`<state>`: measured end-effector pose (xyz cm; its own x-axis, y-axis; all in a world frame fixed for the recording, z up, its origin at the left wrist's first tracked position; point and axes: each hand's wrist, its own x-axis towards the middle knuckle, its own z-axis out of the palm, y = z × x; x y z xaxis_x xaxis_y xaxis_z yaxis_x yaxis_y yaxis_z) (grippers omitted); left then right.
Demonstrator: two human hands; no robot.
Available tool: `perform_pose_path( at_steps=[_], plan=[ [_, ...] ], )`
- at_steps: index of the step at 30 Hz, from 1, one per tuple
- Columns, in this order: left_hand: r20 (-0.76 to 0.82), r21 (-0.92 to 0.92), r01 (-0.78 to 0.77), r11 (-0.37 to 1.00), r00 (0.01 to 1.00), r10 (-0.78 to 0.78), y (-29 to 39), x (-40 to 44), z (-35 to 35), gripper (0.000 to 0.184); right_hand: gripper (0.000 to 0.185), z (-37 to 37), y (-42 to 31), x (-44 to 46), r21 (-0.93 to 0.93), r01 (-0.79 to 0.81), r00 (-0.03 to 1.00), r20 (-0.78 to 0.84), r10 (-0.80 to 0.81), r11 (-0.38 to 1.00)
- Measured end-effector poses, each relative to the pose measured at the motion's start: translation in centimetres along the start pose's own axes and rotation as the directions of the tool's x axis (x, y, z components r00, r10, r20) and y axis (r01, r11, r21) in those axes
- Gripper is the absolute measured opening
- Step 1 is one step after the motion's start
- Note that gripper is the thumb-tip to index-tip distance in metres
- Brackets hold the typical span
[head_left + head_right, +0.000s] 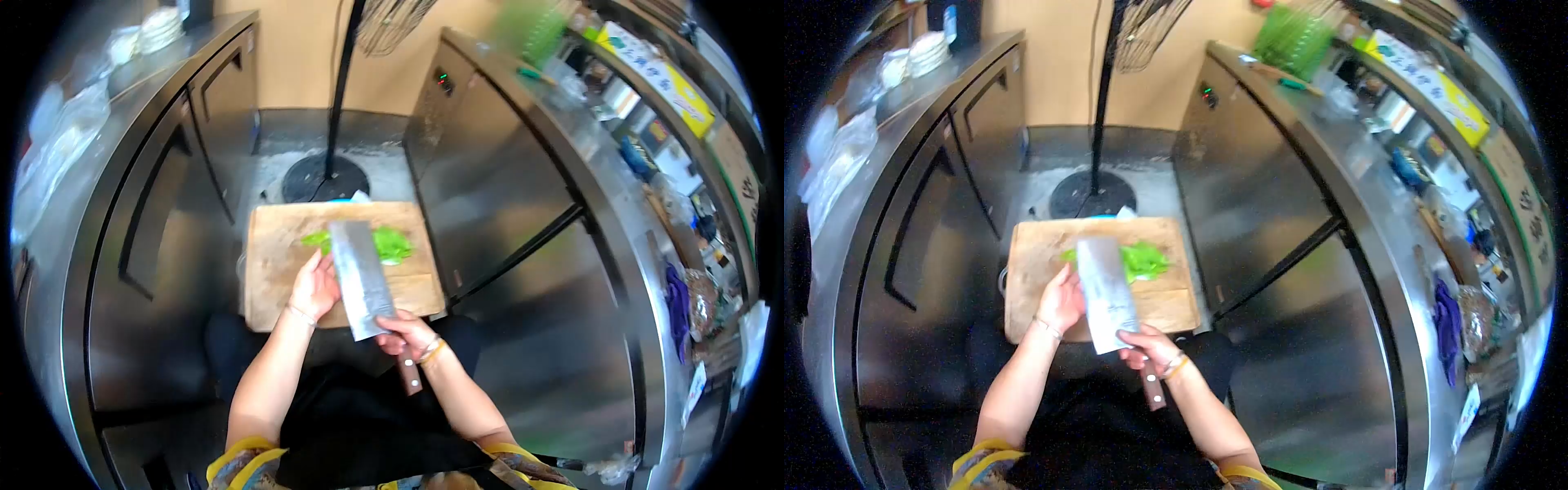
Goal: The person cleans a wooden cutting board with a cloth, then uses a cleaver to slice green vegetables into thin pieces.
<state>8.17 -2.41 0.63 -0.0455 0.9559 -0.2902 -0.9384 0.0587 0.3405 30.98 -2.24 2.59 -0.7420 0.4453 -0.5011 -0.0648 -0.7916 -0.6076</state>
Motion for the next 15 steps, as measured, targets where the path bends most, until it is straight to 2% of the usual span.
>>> perform_pose_path(
  at_steps=[1,2,5,6,7,9,10,12,13,15],
  plan=[
    [0.139,0.022,0.022,1.0,0.99,-0.025,-0.3,0.6,-0.3,0.049,0.016,0.7,-0.7,0.6,-0.096,0.013,0.997,-0.077,-0.02,0.995],
    [0.183,-0.074,0.105,0.992,0.979,-0.09,-0.4,0.8,-0.2,0.05,0.019,-0.4,-0.3,1.6,-0.076,0.015,1.0,-0.004,-0.015,0.997],
    [0.247,-0.031,0.135,0.99,0.961,-0.123,-0.3,-0.2,0.8,0.045,0.016,-0.5,0.0,2.1,-0.195,0.027,0.998,-0.043,-0.036,0.98],
    [0.219,0.045,0.135,0.99,0.965,-0.142,-0.3,-0.1,0.1,0.044,0.018,0.2,0.0,1.8,-0.234,0.038,0.994,-0.087,-0.06,0.972],
    [0.174,-0.011,0.189,0.982,0.967,-0.184,-0.3,-0.4,0.4,0.039,0.017,0.1,0.0,1.9,-0.238,0.052,0.995,-0.076,-0.072,0.97],
    [0.023,0.099,-0.029,0.995,0.999,0.027,-0.9,0.2,-0.8,0.034,0.018,0.4,0.1,1.6,-0.268,0.113,0.985,-0.094,-0.142,0.957],
    [0.039,0.108,-0.025,0.994,0.999,0.021,-0.6,1.0,-2.5,0.034,0.019,0.4,-0.2,1.5,-0.286,0.11,0.983,-0.109,-0.147,0.952],
    [-0.02,-0.165,-0.063,0.984,0.998,0.061,1.0,2.7,-4.8,0.035,0.019,0.6,-0.7,0.7,-0.283,0.132,0.974,-0.14,-0.177,0.95],
    [-0.007,-0.168,-0.07,0.983,0.998,0.07,1.6,3.4,-4.7,0.035,0.019,0.5,-1.4,0.3,-0.289,0.139,0.966,-0.169,-0.194,0.947],
    [-0.103,-0.156,-0.122,0.98,0.989,0.107,2.6,2.4,-3.1,0.034,0.021,-0.7,-1.7,-0.7,-0.118,0.112,0.985,-0.118,-0.126,0.987]
  ],
)
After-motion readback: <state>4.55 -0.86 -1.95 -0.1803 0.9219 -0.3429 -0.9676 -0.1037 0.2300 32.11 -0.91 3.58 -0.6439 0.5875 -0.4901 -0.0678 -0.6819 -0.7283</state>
